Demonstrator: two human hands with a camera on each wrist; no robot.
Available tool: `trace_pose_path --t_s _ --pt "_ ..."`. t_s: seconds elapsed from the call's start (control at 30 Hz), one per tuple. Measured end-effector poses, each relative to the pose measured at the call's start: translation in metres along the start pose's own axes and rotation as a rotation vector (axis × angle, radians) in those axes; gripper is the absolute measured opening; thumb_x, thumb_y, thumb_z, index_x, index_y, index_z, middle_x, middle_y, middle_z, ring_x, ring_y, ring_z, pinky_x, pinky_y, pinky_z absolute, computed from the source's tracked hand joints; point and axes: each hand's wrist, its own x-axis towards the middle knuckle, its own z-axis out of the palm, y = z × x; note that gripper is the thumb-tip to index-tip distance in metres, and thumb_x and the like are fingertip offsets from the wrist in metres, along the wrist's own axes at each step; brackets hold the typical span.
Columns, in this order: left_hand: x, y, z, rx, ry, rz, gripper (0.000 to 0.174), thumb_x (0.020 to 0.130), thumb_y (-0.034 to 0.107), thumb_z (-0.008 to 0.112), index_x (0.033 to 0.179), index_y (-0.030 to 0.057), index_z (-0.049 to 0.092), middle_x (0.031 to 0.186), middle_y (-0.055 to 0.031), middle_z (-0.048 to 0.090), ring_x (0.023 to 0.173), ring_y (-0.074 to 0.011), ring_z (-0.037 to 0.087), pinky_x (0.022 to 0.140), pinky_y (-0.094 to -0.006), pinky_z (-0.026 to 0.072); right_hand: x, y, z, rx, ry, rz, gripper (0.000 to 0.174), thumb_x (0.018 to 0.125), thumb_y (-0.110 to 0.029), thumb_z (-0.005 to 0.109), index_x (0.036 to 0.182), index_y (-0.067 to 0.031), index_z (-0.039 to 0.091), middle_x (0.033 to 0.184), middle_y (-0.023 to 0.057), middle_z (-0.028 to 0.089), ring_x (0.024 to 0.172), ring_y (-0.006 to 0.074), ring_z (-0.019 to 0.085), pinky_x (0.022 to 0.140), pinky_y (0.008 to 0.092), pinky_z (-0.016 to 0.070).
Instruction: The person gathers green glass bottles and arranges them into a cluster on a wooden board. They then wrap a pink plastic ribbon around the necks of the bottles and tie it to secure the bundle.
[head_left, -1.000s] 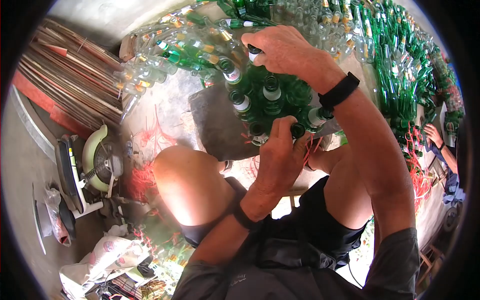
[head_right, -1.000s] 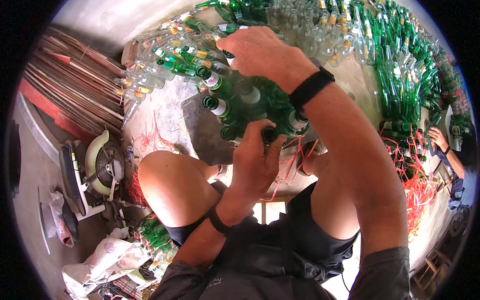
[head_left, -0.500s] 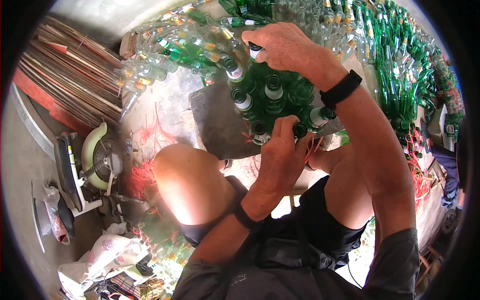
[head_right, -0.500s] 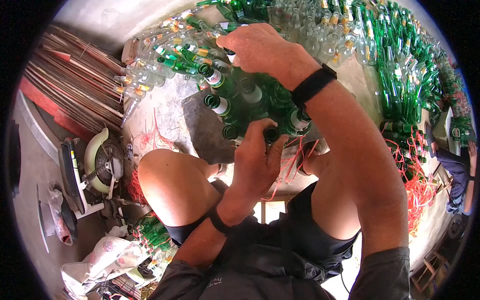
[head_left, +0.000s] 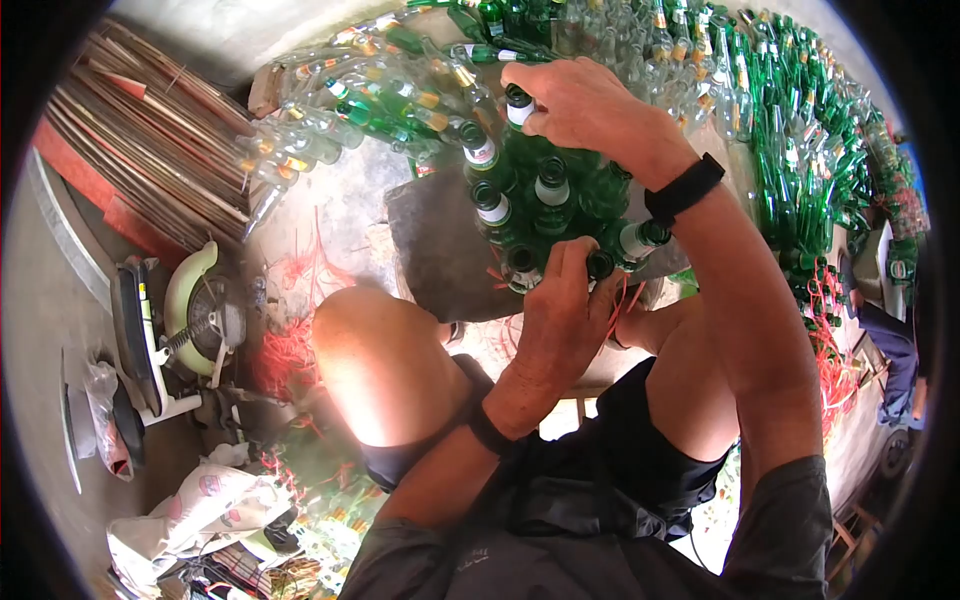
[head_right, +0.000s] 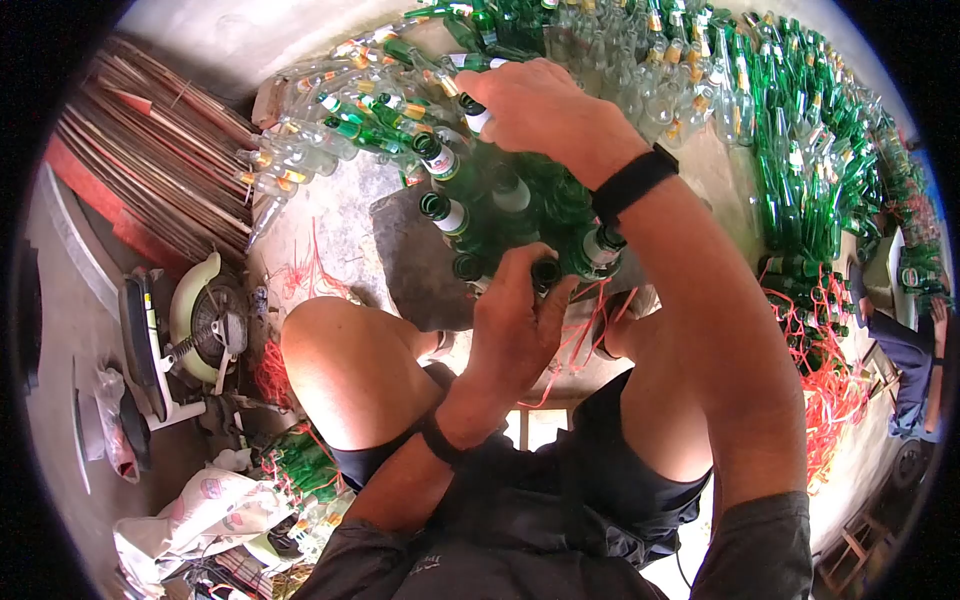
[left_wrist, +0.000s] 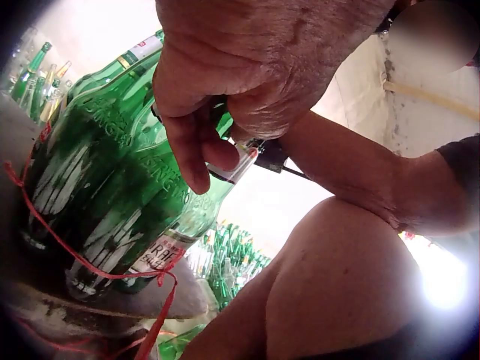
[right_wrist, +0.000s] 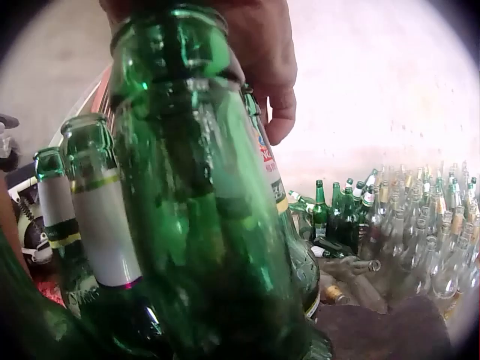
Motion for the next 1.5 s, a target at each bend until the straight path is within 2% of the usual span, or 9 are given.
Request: trace_pose_path --t_s 0.07,0.13,0.27,0.33,0.43,0.57,1.0,1.43,1.5 --pt "0.000 0.000 0.000 -0.011 -0.003 -0.011 0.030 0.092 0.006 0.071 0.117 0.0000 0.054 0.097 -0.0195 0.061 0.074 -0.0307 0.064 0.061 -0.0363 0.0520 -0.003 0.004 -0.002 -0.004 -0.030 0.033 0.045 0.081 -0.014 0.071 0.124 -0.0083 0.060 0.100 0.0154 0.071 0.100 0.0385 0.068 0.086 0.0520 0.0519" --pt "-0.002 0.000 0.000 -0.024 -0.009 -0.026 0.031 0.092 0.006 0.071 0.117 0.0000 0.054 0.097 -0.0195 0.061 0.074 -0.0309 0.064 0.060 -0.0363 0.0520 -0.008 0.007 -0.007 0.014 0.274 -0.104 0.037 0.081 -0.015 0.070 0.115 -0.0047 0.062 0.100 0.0164 0.070 0.098 0.0392 0.067 0.085 0.0512 0.0518" --pt "-0.002 -0.001 0.001 -0.031 0.009 -0.007 0.031 0.092 0.006 0.071 0.116 -0.0001 0.054 0.096 -0.0197 0.061 0.073 -0.0318 0.064 0.060 -0.0369 0.0518 -0.025 -0.010 -0.038 0.014 0.282 -0.140 0.027 0.081 -0.022 0.070 0.100 -0.0029 0.065 0.094 0.0174 0.070 0.093 0.0401 0.067 0.083 0.0504 0.0522" --pt "-0.001 -0.001 0.001 -0.031 0.019 0.007 0.031 0.092 0.007 0.071 0.116 -0.0001 0.054 0.096 -0.0200 0.061 0.073 -0.0323 0.064 0.060 -0.0372 0.0517 -0.038 -0.026 -0.045 0.123 0.036 -0.043 0.026 0.080 -0.028 0.070 0.087 -0.0031 0.068 0.086 0.0177 0.070 0.087 0.0407 0.067 0.080 0.0502 0.0529" --pt "-0.002 -0.001 0.000 -0.005 0.018 0.014 0.031 0.092 0.008 0.071 0.117 -0.0004 0.055 0.097 -0.0208 0.062 0.075 -0.0338 0.065 0.061 -0.0383 0.0518 -0.053 -0.036 -0.030 0.066 -0.049 -0.076 0.031 0.079 -0.030 0.075 0.088 -0.0020 0.064 0.082 0.0175 0.066 0.083 0.0418 0.064 0.074 0.0517 0.0493" --pt "-0.002 -0.004 0.002 -0.003 0.033 0.039 0.032 0.093 0.010 0.071 0.118 -0.0008 0.055 0.098 -0.0213 0.062 0.076 -0.0345 0.065 0.061 -0.0389 0.0519 -0.058 -0.036 -0.021 0.028 -0.104 -0.082 0.022 0.079 -0.022 0.069 0.085 -0.0011 0.065 0.081 0.0211 0.065 0.084 0.0440 0.064 0.077 0.0540 0.0496" --pt "-0.001 -0.004 0.002 0.013 0.039 0.046 0.030 0.093 0.010 0.070 0.117 -0.0007 0.056 0.097 -0.0213 0.062 0.075 -0.0357 0.064 0.061 -0.0391 0.0511 -0.061 -0.039 -0.024 0.024 -0.025 -0.143 0.023 0.079 -0.021 0.067 0.080 0.0016 0.064 0.079 0.0220 0.064 0.087 0.0432 0.063 0.083 0.0509 0.0490" --pt "-0.001 0.000 -0.001 -0.003 0.016 -0.017 0.030 0.094 0.013 0.070 0.118 -0.0005 0.057 0.098 -0.0203 0.063 0.073 -0.0340 0.065 0.059 -0.0387 0.0511 -0.065 -0.047 -0.030 -0.021 -0.126 -0.100 0.031 0.074 -0.027 0.067 0.067 0.0028 0.062 0.069 0.0228 0.061 0.074 0.0444 0.064 0.070 0.0519 0.0494" --pt "-0.001 0.003 -0.003 -0.035 -0.053 -0.089 0.037 0.092 0.010 0.070 0.122 -0.0040 0.053 0.106 -0.0254 0.061 0.091 -0.0462 0.065 0.073 -0.0488 0.0523 -0.064 -0.049 -0.034 -0.029 -0.160 -0.084 0.031 0.073 -0.028 0.067 0.067 0.0029 0.063 0.069 0.0227 0.061 0.074 0.0443 0.064 0.070 0.0517 0.0494"
